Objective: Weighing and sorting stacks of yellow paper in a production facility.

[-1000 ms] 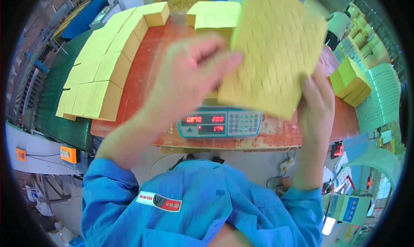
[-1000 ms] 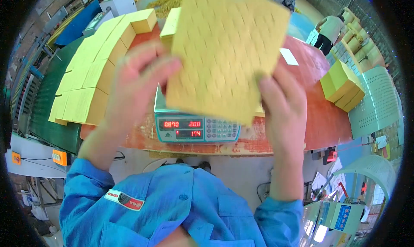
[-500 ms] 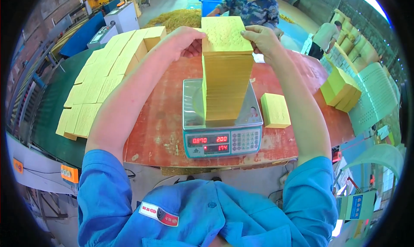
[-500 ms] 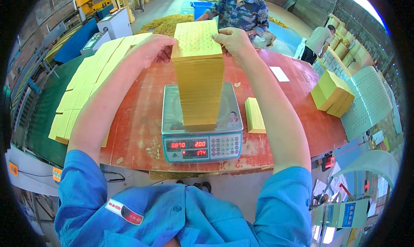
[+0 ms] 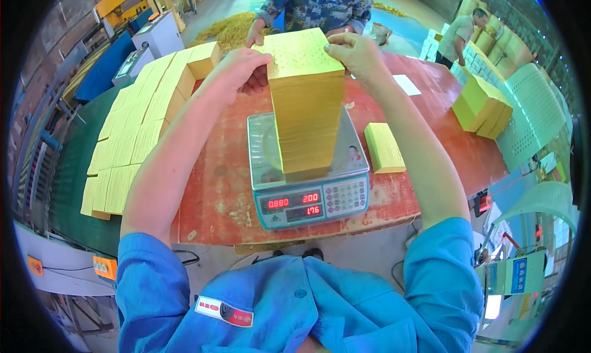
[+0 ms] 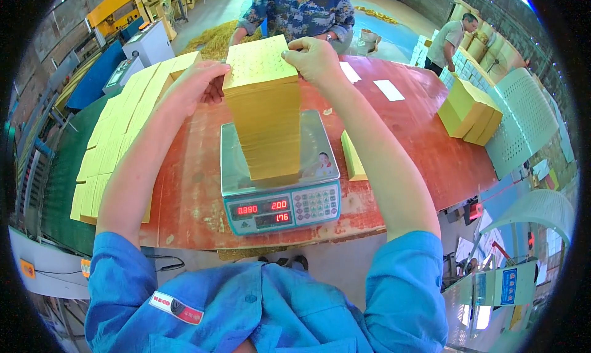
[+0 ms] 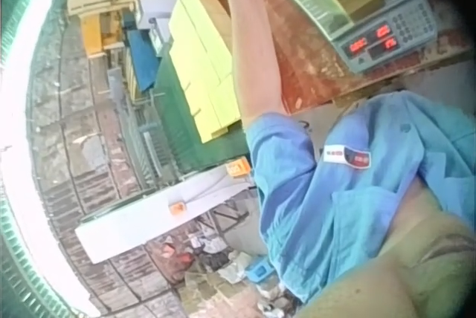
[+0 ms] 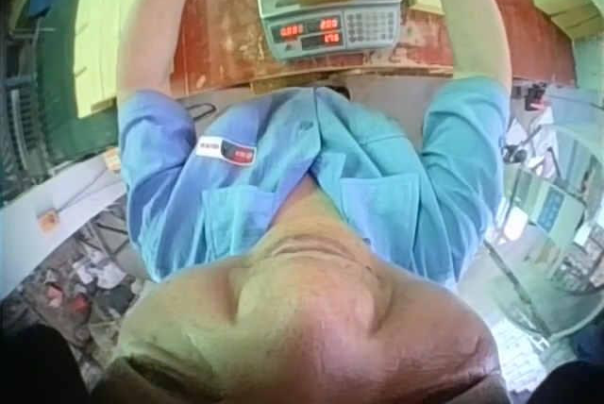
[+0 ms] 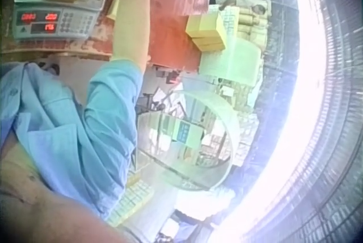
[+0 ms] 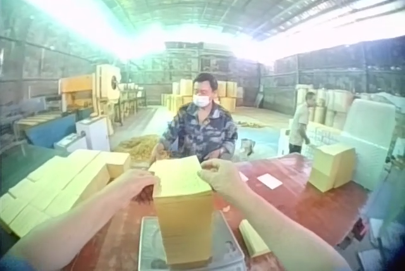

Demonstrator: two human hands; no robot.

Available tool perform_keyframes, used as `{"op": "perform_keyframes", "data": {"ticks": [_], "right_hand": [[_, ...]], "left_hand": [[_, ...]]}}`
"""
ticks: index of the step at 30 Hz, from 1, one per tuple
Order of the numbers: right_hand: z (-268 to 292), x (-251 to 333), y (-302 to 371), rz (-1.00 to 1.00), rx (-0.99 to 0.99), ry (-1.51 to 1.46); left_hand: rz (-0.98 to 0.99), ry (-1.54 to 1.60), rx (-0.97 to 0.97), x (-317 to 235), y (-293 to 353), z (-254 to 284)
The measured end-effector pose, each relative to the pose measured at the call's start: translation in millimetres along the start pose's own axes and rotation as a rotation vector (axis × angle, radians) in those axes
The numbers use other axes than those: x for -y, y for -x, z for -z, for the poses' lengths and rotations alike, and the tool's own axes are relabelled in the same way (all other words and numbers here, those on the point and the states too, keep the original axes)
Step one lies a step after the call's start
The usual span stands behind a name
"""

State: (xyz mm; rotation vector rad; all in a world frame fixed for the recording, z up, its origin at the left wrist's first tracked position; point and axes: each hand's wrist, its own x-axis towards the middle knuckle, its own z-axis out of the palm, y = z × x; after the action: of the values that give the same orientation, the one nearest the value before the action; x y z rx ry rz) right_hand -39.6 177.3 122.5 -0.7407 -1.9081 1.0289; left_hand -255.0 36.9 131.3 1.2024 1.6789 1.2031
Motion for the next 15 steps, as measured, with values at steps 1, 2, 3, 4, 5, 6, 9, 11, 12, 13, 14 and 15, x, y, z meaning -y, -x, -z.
{"op": "perform_keyframes", "data": {"ticks": [1, 2, 3, 4, 5, 6, 9, 11, 12, 13, 14, 15], "right_hand": [[0, -2, 0, 0.017, -0.047, 0.103], [-1, -5, 0, 0.035, -0.045, 0.099], [-2, -7, 1, 0.070, -0.066, 0.084], [-3, -9, 2, 0.054, -0.094, 0.084], [-3, -11, 3, 0.101, -0.087, 0.071], [-4, -13, 6, 0.117, -0.101, 0.120], [-5, -16, 13, 0.133, -0.130, 0.158], [-7, -14, 13, 0.130, -0.129, 0.169], [-7, -13, 12, 0.135, -0.114, 0.163], [-6, -13, 11, 0.053, -0.102, 0.044], [-3, -12, 10, -0.033, -0.092, -0.074], [2, -14, 9, 0.016, -0.125, -0.001]], "left_hand": [[-0.009, -0.016, -0.011, 0, 0, -2], [-0.012, -0.022, -0.005, 0, 1, -4], [-0.031, -0.013, -0.030, 1, 3, -6], [-0.048, 0.002, -0.045, 3, 4, -8], [-0.047, -0.004, -0.054, 4, 6, -10], [-0.071, 0.003, -0.062, 6, 8, -11], [-0.114, 0.021, -0.071, 10, 11, -14], [-0.168, -0.001, -0.094, 11, 10, -15], [-0.151, -0.002, -0.098, 13, 11, -15], [-0.167, 0.030, -0.133, 15, 11, -14], [-0.190, 0.063, -0.168, 19, 9, -12], [-0.215, 0.096, -0.222, 28, 13, -9]]}}
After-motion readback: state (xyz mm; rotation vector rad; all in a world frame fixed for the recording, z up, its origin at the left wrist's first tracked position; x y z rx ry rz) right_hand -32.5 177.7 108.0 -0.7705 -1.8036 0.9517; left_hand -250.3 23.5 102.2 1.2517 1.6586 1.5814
